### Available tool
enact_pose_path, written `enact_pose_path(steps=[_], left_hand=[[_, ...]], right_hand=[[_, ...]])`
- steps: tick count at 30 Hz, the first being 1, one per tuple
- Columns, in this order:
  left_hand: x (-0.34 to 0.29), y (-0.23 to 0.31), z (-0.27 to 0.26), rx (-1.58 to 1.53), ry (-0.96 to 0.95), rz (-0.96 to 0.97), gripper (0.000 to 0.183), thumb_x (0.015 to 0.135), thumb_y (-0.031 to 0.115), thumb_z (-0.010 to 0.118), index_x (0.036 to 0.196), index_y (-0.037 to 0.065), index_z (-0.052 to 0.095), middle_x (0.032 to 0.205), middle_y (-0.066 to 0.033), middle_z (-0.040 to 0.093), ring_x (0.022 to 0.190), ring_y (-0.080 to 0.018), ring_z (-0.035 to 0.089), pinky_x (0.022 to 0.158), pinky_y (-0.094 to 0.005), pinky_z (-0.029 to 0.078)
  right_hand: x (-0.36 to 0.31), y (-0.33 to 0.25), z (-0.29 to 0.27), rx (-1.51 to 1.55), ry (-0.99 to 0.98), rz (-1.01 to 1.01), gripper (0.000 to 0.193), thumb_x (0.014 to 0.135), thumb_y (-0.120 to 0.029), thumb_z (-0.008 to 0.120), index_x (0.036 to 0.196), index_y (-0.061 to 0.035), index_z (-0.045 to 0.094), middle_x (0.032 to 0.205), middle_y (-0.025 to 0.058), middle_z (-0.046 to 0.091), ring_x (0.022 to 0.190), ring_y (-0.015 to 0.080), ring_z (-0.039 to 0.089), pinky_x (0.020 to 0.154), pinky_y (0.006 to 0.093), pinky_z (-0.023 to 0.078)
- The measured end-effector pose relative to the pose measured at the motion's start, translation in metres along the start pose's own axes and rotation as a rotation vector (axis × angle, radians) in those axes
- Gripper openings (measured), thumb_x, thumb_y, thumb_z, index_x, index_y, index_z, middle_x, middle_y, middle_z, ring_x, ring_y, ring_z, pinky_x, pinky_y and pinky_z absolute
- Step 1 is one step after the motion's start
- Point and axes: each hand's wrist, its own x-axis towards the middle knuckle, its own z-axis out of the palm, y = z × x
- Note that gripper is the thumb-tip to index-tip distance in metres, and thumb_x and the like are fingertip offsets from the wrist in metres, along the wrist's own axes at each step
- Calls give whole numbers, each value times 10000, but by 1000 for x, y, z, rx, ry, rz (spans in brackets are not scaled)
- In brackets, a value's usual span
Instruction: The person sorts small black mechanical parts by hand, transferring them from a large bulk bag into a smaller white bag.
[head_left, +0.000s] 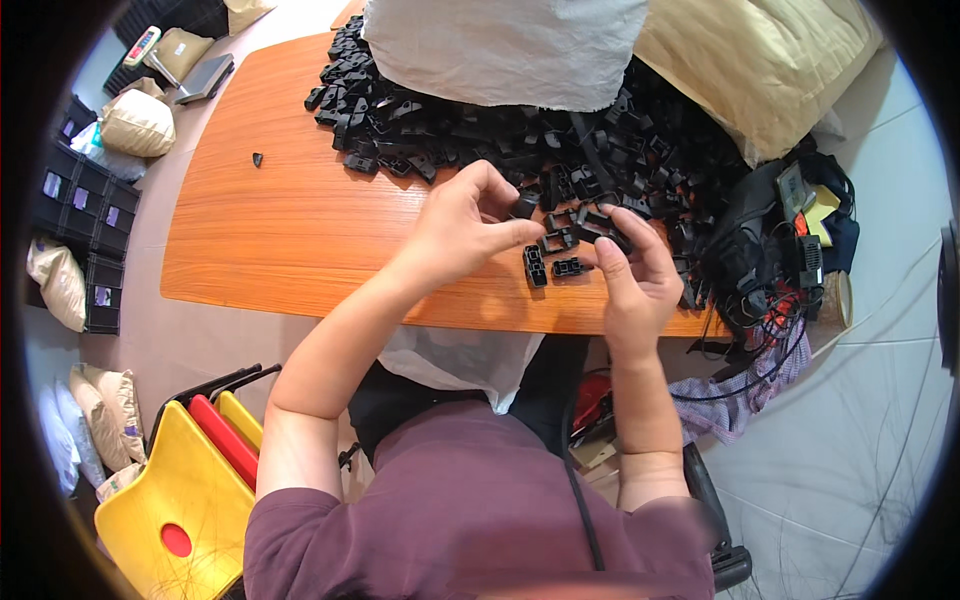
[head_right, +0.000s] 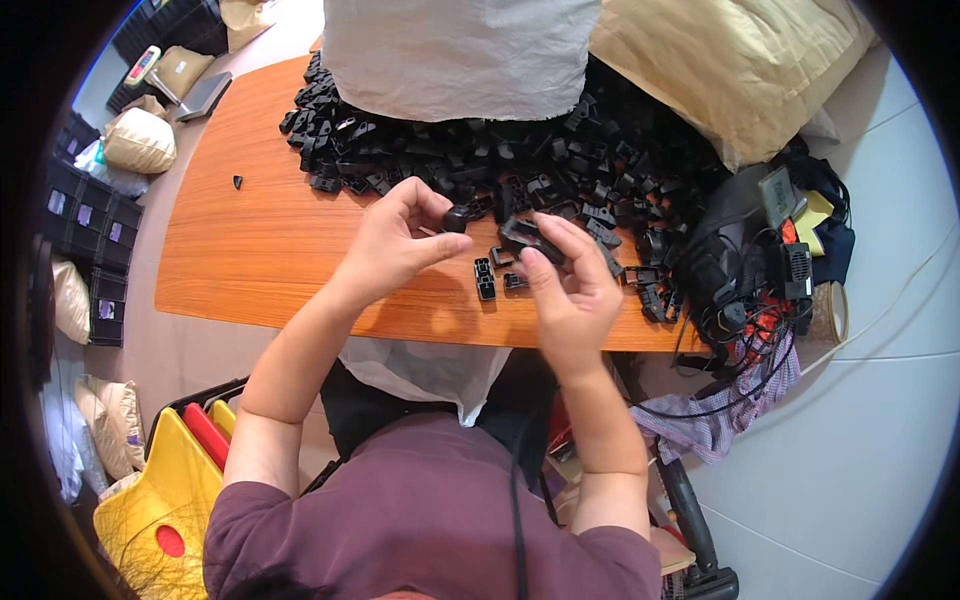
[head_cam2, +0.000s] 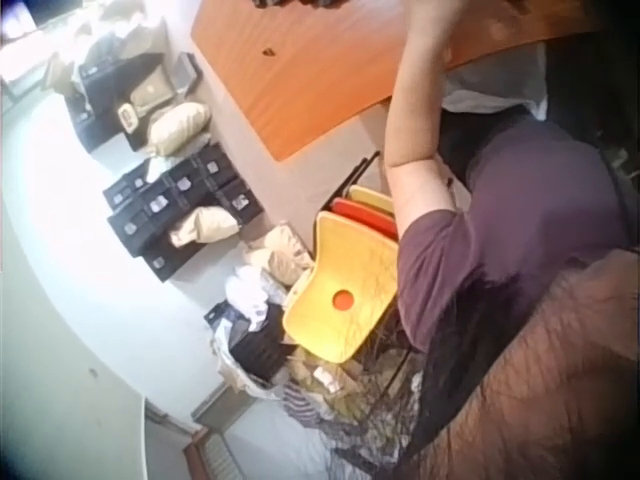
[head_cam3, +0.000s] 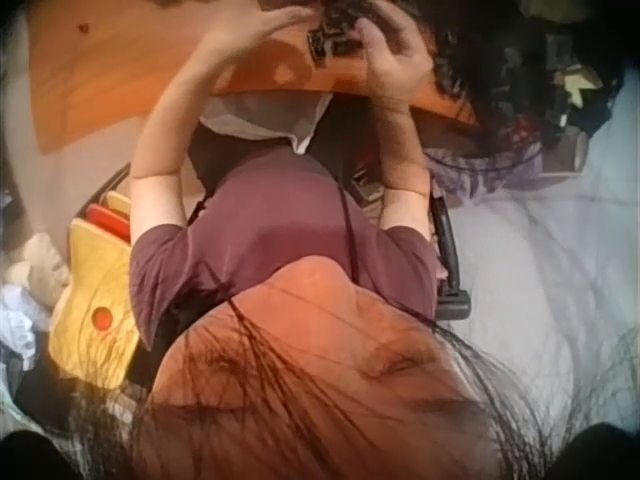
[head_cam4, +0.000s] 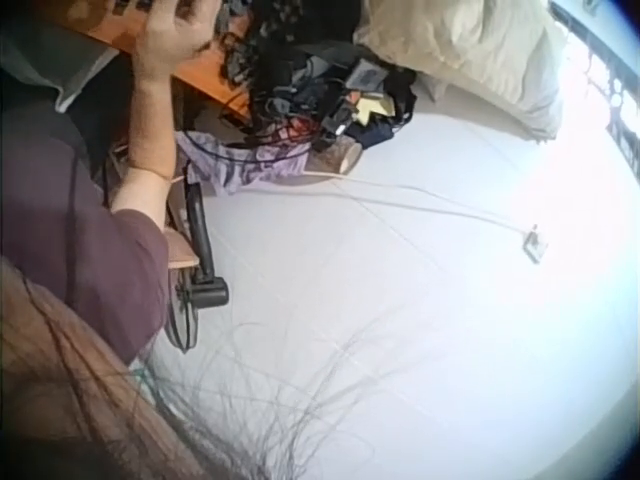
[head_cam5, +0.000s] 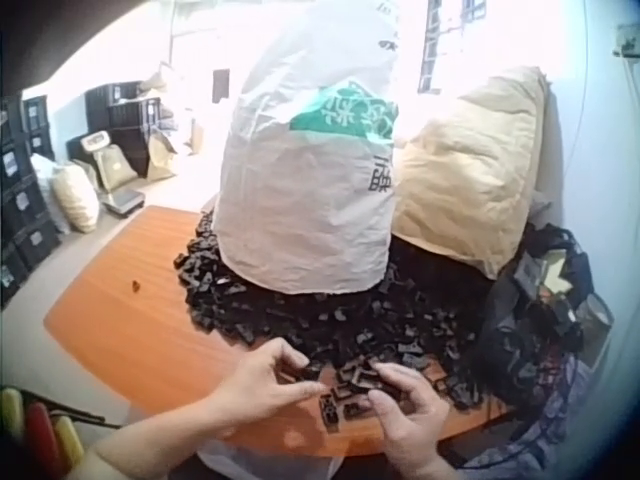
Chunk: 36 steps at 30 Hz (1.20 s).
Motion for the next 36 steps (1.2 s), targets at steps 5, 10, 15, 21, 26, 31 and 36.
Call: enact_pose_path(steps=[5,10,15,21,26,31,36], left_hand=[[-12,21,23,-683,-81,142,385,702,55,742,1023,14,534,908,-26,578,787,-81,560,701,-229,488],[-17,20,18,-738,-171,111,406,761,62,687,1130,20,524,970,-41,598,882,-102,574,769,-230,489],[-22,24,11,-847,-147,118,291,803,86,654,1055,-10,545,877,-55,618,790,-102,599,700,-208,492],[-17,15,8,-648,-198,52,264,850,182,606,1038,9,539,944,-84,607,755,-104,583,647,-243,520],[-33,24,13,-797,-167,119,259,863,154,583,1077,15,534,980,-88,602,811,-131,601,701,-261,530],[-29,23,-3,-894,-237,-122,246,864,96,574,1082,-9,533,949,-86,616,845,-144,613,701,-263,516],[-28,22,-7,-872,-283,-107,308,836,82,610,1117,-15,530,955,-93,623,882,-165,618,706,-275,521]], right_hand=[[-4,-15,31,451,65,7,413,858,-14,555,1247,53,435,1152,124,548,979,138,551,868,237,421],[-10,-17,33,417,20,52,431,868,-35,551,1269,43,415,1108,90,563,961,116,543,850,241,425],[-9,-11,29,560,100,28,383,864,-62,554,1213,52,443,1127,124,552,982,175,554,849,280,444],[-11,-9,29,-17,-21,-310,347,785,18,608,1122,36,527,1086,147,570,968,235,551,842,319,441],[-7,-11,28,52,75,-169,333,786,37,605,1112,38,538,1066,134,574,913,185,561,800,258,449],[-5,-4,32,189,84,-217,343,786,40,609,1118,24,529,1073,130,569,942,179,554,815,274,445],[1,-3,24,31,-173,-473,372,786,44,612,1141,20,504,1119,129,546,1009,192,534,859,294,430]])
